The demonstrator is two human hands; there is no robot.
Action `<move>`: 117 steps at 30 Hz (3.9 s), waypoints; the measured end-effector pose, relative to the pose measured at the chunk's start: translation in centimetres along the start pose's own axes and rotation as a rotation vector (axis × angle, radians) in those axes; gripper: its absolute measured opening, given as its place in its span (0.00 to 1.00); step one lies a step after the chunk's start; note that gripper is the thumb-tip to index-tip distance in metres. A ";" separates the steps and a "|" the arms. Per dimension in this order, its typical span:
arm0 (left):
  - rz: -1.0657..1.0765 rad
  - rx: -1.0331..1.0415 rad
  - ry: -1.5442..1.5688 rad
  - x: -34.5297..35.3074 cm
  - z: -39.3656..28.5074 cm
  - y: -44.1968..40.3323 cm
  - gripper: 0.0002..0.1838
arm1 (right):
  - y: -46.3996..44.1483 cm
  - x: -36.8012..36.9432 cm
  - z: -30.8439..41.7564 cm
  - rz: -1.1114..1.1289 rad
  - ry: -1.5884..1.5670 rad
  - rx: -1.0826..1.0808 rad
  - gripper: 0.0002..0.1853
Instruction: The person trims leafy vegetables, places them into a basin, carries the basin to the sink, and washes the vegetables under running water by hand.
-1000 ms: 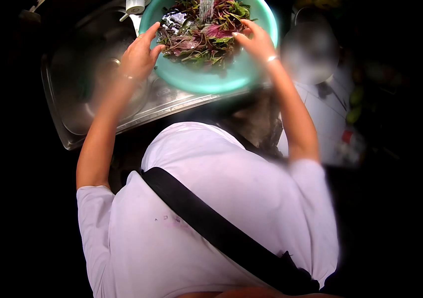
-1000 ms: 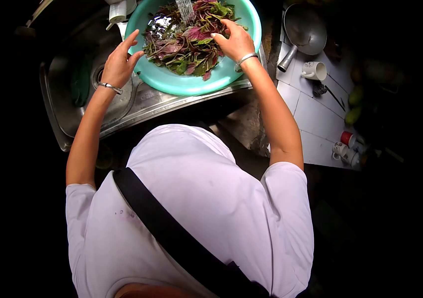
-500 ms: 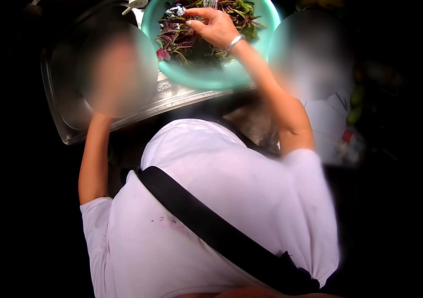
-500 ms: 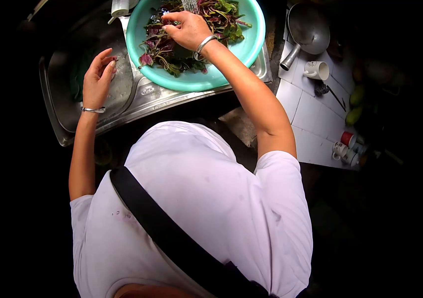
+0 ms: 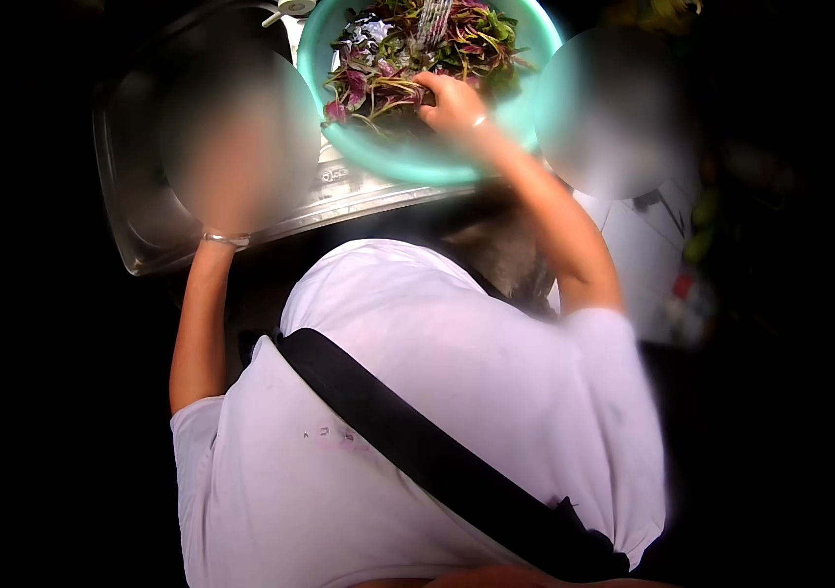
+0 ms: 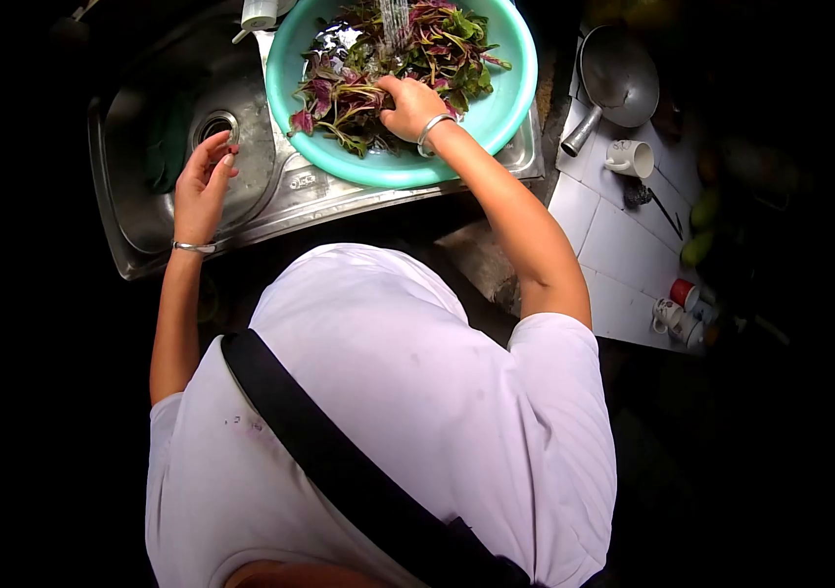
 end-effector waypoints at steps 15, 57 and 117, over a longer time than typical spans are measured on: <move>0.019 -0.021 -0.023 -0.1 -0.1 0.8 0.17 | 4.2 -6.8 -1.4 0.060 0.292 -0.029 0.25; 0.012 -0.086 -0.023 0.0 0.6 2.2 0.18 | -3.4 2.6 1.3 0.247 0.486 -0.129 0.31; 0.774 0.132 -1.382 26.8 2.1 -27.1 0.56 | -11.7 -3.1 -15.4 0.065 0.527 0.106 0.39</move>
Point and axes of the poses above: each hand's wrist, its own y-axis away from the middle knuckle, its own x-axis out of the palm, z = x × y, the point moved 1 cm from there along -y, towards the middle knuckle, and after that the axes turned 13 degrees about y, right-handed, at the moved point
